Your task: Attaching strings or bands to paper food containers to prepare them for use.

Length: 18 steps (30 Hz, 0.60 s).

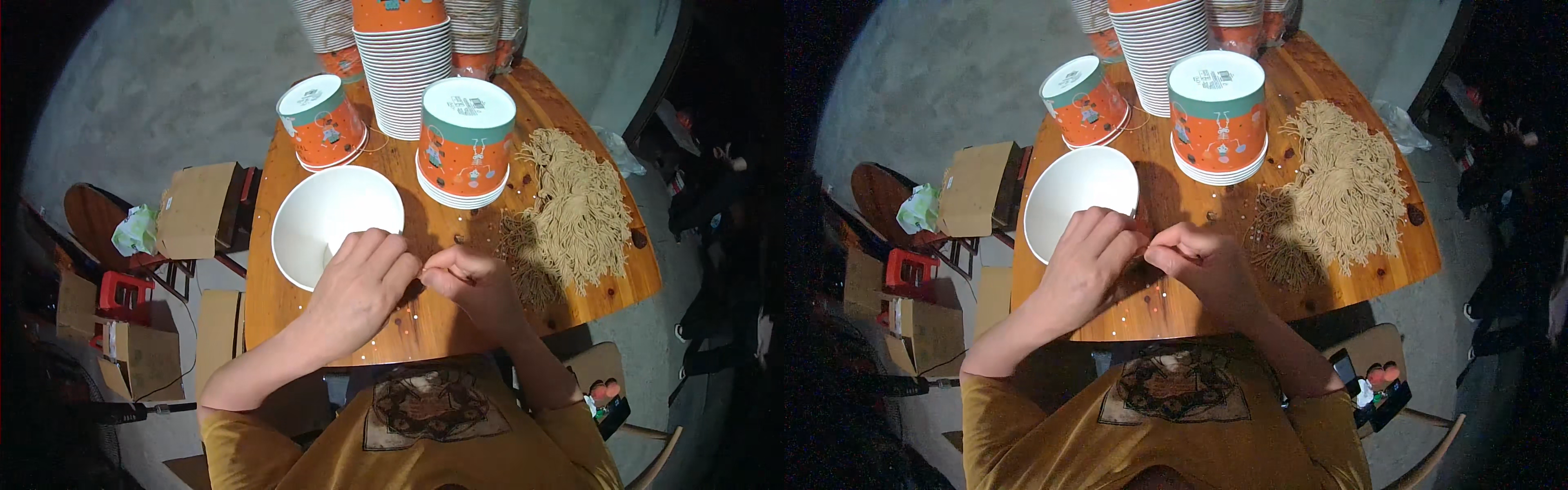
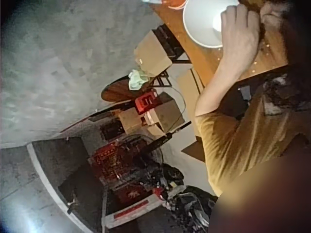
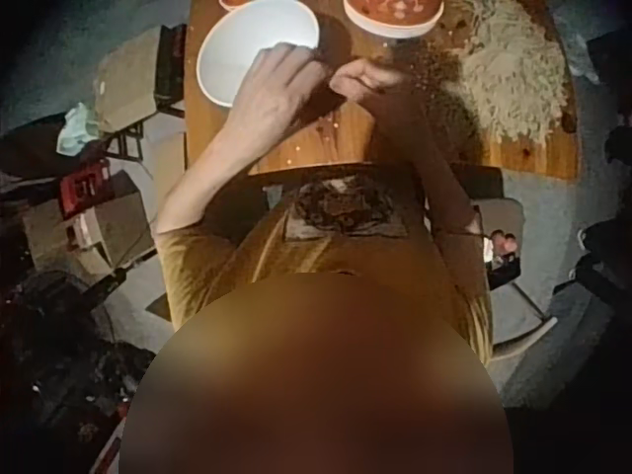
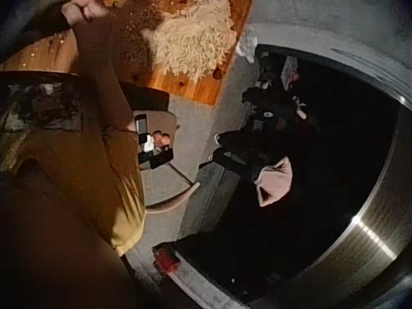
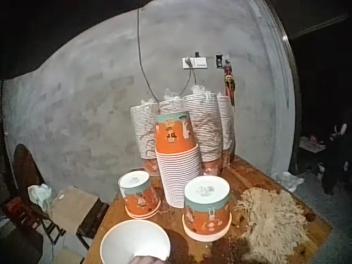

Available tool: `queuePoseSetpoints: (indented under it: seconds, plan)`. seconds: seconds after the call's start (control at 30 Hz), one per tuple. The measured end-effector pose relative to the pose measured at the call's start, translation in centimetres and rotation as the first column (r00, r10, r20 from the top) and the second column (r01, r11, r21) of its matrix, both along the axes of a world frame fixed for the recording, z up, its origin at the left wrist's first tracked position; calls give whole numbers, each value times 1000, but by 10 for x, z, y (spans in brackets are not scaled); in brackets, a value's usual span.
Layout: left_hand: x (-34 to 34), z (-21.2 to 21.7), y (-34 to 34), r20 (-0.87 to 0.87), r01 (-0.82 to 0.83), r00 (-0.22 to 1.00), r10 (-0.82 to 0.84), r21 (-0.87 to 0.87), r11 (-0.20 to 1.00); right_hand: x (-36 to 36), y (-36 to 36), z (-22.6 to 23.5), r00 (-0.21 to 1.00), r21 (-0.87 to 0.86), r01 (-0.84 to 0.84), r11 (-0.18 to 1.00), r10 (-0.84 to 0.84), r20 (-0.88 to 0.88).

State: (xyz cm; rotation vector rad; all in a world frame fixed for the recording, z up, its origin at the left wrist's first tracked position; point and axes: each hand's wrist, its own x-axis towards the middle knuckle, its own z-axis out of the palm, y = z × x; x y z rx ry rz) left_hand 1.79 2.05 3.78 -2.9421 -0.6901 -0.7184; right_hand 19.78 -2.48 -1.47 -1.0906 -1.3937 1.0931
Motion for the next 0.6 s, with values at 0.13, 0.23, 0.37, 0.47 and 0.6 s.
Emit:
queuePoseSetpoints:
  seconds: [0.13, 0.23, 0.37, 0.47, 0.6]
  plan:
    - [0, 4, -1, 39, 2, 999, 3, -128, 992, -4, 2, -6, 992, -39, -35, 999, 30, -127]
    - [-1, 2, 2, 70, 6, 998, 7, -190, 982, -10, 4, -5, 989, -39, 9, 999, -15, -150]
    - [-3, 2, 5, 137, -69, 985, 101, -219, 973, -11, 12, -16, 978, 8, 48, 999, -45, -202]
    - [-7, 0, 10, 175, -182, 961, 214, -186, 966, -10, 17, -20, 986, 79, 139, 987, -131, -100]
    - [-13, 0, 18, -57, -300, 927, 372, -710, 637, -17, 26, -20, 953, 317, 211, 925, -267, 145]
